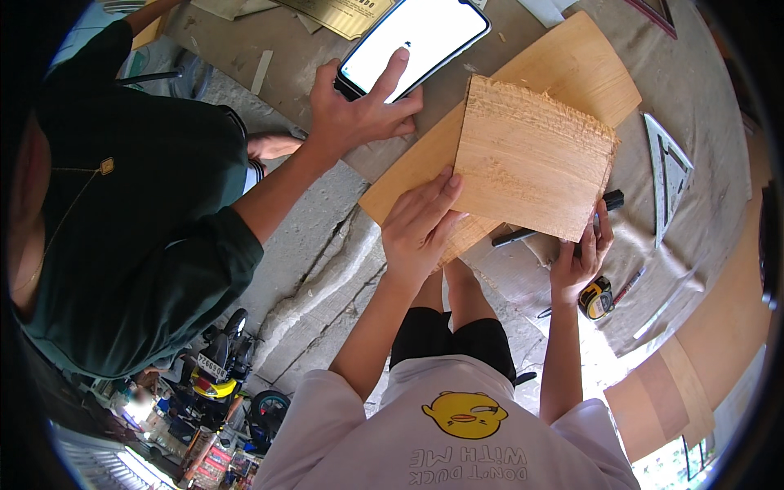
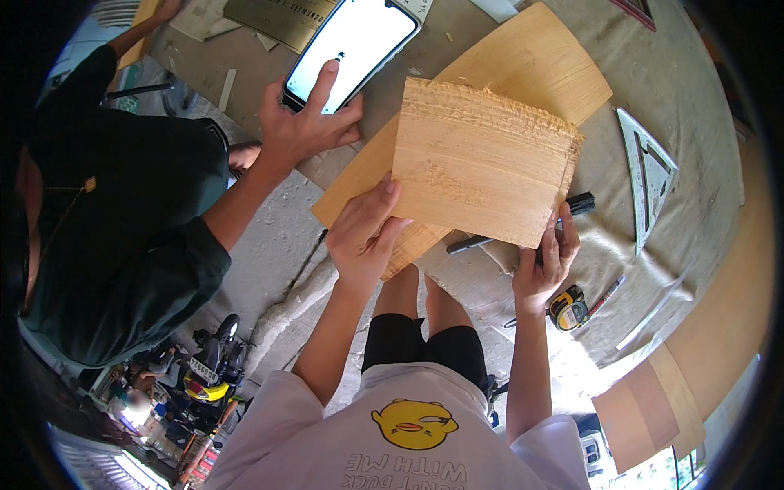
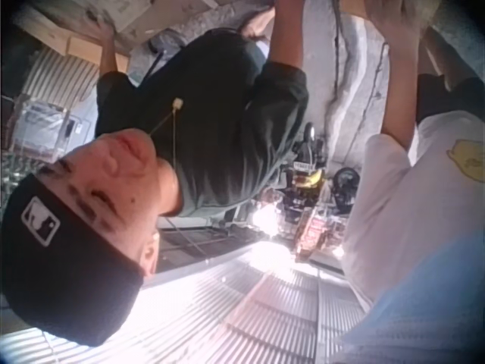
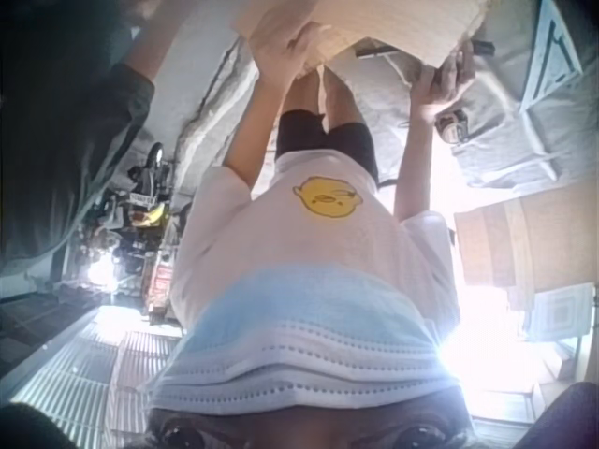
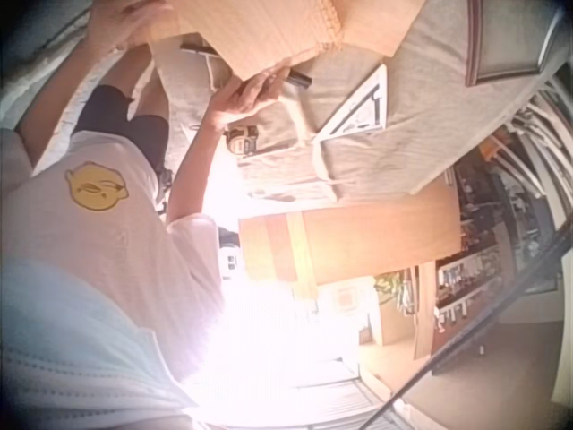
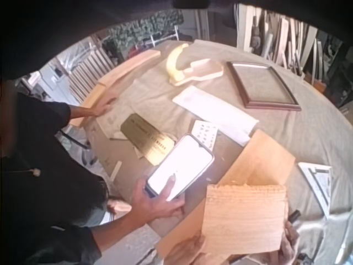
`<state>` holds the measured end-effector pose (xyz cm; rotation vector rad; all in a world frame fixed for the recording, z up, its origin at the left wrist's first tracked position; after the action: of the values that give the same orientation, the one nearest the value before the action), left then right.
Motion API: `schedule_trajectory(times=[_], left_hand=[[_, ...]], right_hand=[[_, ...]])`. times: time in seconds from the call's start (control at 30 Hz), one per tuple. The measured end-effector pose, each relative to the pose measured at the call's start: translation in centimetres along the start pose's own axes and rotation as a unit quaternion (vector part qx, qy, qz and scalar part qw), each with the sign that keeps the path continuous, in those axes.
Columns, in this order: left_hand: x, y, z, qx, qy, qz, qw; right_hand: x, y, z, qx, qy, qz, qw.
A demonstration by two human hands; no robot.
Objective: The person measures and marks a wooden plank with a tape measure and pencil, then uses a miter saw to cut the plank. The cut piece is briefly inspected before the person stands up and walks away.
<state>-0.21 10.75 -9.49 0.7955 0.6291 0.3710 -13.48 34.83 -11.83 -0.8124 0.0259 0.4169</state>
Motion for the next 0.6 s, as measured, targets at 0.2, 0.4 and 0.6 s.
schedule_trajectory(times=[0.2, 0.4, 0.6], left_hand=[[0.11, 0.1, -0.07, -0.006, 0.005, 0.016, 1.0], [0.2, 0.03, -0.13, -0.003, 0.014, 0.021, 1.0], [0.31, 0.05, -0.14, -0.009, 0.015, 0.021, 1.0]], right_hand=[[0.02, 0.05, -0.01, 0.005, -0.002, 0.001, 1.0], [0.1, 0.3, 0.0, -0.006, -0.006, -0.004, 1.0], [-0.09, -0.01, 0.08, -0.005, -0.006, 0.004, 1.0]])
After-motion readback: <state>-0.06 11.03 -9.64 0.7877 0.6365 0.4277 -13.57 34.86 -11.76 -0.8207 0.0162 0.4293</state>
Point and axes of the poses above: each hand's wrist, its own x-axis away from the middle knuckle, its own z-axis out of the back of the hand, y = z × x, the point moved 5 cm from there along -x, towards the middle knuckle, and after that the axes turned 10 degrees about -z, right-handed, at the moved point
